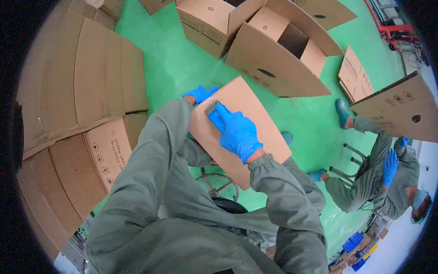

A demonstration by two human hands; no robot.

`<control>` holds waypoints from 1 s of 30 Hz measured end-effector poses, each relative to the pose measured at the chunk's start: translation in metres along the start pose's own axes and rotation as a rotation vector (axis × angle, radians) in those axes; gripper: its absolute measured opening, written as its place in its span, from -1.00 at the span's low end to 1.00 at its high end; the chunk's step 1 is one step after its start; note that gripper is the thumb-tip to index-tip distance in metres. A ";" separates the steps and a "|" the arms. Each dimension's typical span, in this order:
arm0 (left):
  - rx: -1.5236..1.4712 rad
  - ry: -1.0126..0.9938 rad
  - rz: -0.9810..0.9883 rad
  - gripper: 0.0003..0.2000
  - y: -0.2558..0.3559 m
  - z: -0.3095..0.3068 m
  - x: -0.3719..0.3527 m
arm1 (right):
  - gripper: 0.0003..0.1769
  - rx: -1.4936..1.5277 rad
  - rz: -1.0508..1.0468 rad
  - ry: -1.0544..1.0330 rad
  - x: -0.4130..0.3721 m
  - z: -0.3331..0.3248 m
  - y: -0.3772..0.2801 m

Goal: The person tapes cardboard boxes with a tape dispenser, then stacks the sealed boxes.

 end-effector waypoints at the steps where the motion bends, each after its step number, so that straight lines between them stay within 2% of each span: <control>1: -0.003 -0.008 0.004 -0.34 0.000 0.001 0.000 | -0.34 -0.029 -0.004 -0.001 -0.001 -0.001 0.000; 3: 0.014 -0.201 0.002 -0.22 -0.004 -0.007 0.002 | -0.34 -0.062 -0.014 0.003 0.000 -0.006 -0.003; 7: -0.128 -0.208 -0.070 -0.16 -0.005 -0.051 -0.008 | -0.33 -0.047 -0.063 -0.013 0.003 -0.009 -0.007; 9: -0.540 -0.343 -0.017 -0.15 0.011 -0.059 -0.016 | -0.32 -0.015 -0.082 -0.007 0.006 -0.004 -0.004; 10: -0.513 -0.357 -0.010 -0.15 0.020 -0.066 -0.036 | -0.34 -0.002 -0.119 0.012 0.010 -0.001 -0.004; 12: -0.491 -0.185 0.376 -0.17 0.063 -0.092 -0.083 | -0.36 0.039 -0.131 0.046 0.013 -0.002 -0.003; 13: -0.468 -0.207 0.387 -0.17 0.070 -0.079 -0.087 | -0.42 0.031 -0.134 0.028 0.015 -0.002 -0.004; 15: -0.459 -0.164 0.082 -0.17 0.068 -0.058 -0.096 | -0.47 0.035 -0.122 0.012 -0.001 0.001 0.004; 17: -0.226 -0.010 0.222 -0.26 0.083 -0.059 -0.116 | -0.62 -0.031 -0.095 -0.051 -0.020 0.005 0.014; 19: -0.057 0.177 0.012 -0.19 0.088 -0.072 -0.140 | -0.69 0.016 -0.102 0.033 -0.061 0.025 0.052; 21: -0.071 0.191 0.008 -0.19 0.091 -0.072 -0.140 | -0.72 -0.046 0.017 -0.101 -0.113 0.045 0.096; 23: -0.090 0.204 -0.003 -0.19 0.091 -0.070 -0.136 | -0.53 -0.073 0.145 -0.182 -0.168 0.062 0.137; 24: -0.082 0.214 -0.023 -0.18 0.091 -0.069 -0.134 | -0.53 -0.070 0.149 -0.186 -0.186 0.066 0.148; 26: -0.071 0.221 -0.035 -0.18 0.090 -0.070 -0.126 | -0.25 -0.077 0.238 -0.214 -0.211 0.072 0.168; 27: -0.041 0.247 -0.026 -0.18 0.088 -0.073 -0.120 | -0.25 -0.071 0.246 -0.213 -0.214 0.077 0.172; 29: -0.011 0.271 -0.012 -0.18 0.083 -0.083 -0.106 | -0.08 0.010 0.221 -0.115 -0.214 0.085 0.179; 30: -0.007 0.270 -0.024 -0.17 0.079 -0.091 -0.096 | -0.14 0.063 0.248 -0.122 -0.208 0.087 0.180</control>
Point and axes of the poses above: each hand's wrist, its own x-axis towards the middle knuckle, its own z-axis out of the palm, y = z × x, the point moved 6 cm from there along x, towards the middle knuckle, and after that the axes turned 3 degrees about -y, right-handed, at the moved point
